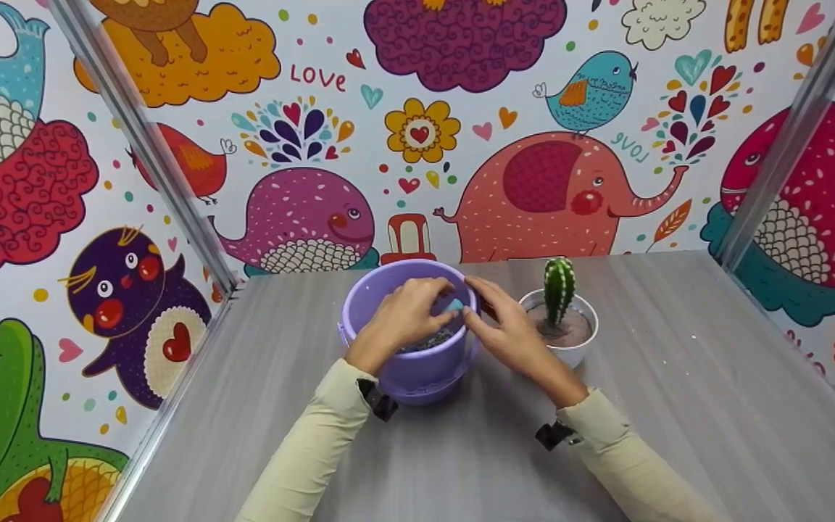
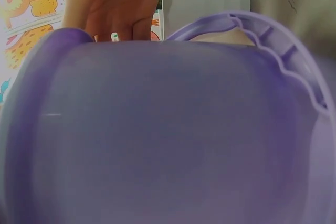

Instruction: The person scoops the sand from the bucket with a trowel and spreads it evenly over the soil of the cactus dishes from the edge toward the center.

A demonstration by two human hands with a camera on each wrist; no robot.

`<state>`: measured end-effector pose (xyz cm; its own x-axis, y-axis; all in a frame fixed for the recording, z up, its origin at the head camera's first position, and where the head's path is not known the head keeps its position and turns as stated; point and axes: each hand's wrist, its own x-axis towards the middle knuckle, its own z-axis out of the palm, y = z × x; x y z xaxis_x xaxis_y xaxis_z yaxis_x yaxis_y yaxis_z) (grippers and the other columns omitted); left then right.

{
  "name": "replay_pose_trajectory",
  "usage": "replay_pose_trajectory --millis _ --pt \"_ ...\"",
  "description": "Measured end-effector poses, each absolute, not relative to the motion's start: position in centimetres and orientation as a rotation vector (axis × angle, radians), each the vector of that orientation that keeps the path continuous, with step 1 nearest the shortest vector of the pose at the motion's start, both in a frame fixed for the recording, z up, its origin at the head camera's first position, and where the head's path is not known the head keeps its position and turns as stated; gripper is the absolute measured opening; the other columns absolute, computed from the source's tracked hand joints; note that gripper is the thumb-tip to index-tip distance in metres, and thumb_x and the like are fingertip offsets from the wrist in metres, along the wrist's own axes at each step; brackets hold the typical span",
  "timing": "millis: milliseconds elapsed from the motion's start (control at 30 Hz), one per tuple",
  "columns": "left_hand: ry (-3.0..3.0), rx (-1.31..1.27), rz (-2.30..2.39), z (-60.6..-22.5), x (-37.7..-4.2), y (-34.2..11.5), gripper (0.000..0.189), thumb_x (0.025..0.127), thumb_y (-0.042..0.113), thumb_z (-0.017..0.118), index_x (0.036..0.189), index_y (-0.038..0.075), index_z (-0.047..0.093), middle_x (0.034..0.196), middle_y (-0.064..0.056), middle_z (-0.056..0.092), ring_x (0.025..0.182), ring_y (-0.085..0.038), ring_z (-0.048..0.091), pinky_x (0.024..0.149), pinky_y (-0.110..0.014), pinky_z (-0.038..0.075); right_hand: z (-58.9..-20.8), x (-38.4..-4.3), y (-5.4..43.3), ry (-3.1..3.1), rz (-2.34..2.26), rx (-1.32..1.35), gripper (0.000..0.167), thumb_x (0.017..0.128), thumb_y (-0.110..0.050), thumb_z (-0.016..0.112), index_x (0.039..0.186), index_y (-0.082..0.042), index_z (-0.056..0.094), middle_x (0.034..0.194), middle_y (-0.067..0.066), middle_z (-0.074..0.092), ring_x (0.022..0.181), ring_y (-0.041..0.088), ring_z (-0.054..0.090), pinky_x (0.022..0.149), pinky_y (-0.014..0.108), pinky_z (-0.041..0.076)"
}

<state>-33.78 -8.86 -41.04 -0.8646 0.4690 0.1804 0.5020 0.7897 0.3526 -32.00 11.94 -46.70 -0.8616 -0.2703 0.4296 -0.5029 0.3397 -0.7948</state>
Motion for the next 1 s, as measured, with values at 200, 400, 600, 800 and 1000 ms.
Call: replay_pose_trajectory --millis 200,400,600,800,1000 --pt "-2.936 -0.793 -0.613 -41.2 -34.2 -8.4 0.036 0.100 0.028 0.079 0.130 0.010 0.072 0.120 -0.008 0.079 0.107 -0.023 0.076 0.098 -0.043 0.062 -47.0 -31.8 11.6 -2.322 1.613 0.662 0.058 0.105 -0.018 0.070 0.160 -0.006 0.052 0.164 0.017 0.052 0.151 0.035 0.054 0.120 0.050 0.047" --pt "-2.933 -0.862 -0.596 -41.6 -34.3 -8.3 0.031 0.103 0.025 0.075 0.128 0.006 0.069 0.114 -0.010 0.078 0.101 -0.025 0.077 0.091 -0.041 0.064 -47.5 -31.8 11.4 -2.283 1.707 0.621 0.059 0.106 -0.016 0.069 0.161 -0.006 0.050 0.166 0.015 0.050 0.151 0.038 0.053 0.117 0.056 0.049" --pt "-2.895 -0.906 -0.601 -41.7 -34.2 -8.6 0.022 0.106 0.020 0.070 0.125 0.007 0.067 0.113 -0.012 0.078 0.102 -0.028 0.079 0.090 -0.042 0.065 -47.7 -31.8 11.3 -2.270 1.724 0.606 0.058 0.106 -0.019 0.070 0.160 -0.010 0.052 0.165 0.013 0.052 0.144 0.039 0.060 0.117 0.057 0.049" --pt "-2.849 -0.951 -0.634 -41.3 -33.9 -9.0 0.022 0.107 0.015 0.067 0.127 0.007 0.064 0.114 -0.013 0.076 0.103 -0.028 0.076 0.091 -0.046 0.064 -48.0 -31.9 11.2 -2.232 1.731 0.616 0.056 0.105 -0.017 0.070 0.159 -0.011 0.054 0.164 0.013 0.053 0.141 0.040 0.062 0.113 0.057 0.053" --pt "-2.774 -0.971 -0.681 -40.5 -33.7 -10.3 0.027 0.106 0.008 0.065 0.133 0.004 0.066 0.123 -0.015 0.076 0.116 -0.030 0.073 0.104 -0.046 0.060 -48.1 -31.9 11.1 -2.230 1.729 0.609 0.056 0.105 -0.014 0.069 0.159 -0.012 0.054 0.164 0.013 0.053 0.139 0.045 0.062 0.109 0.060 0.055"
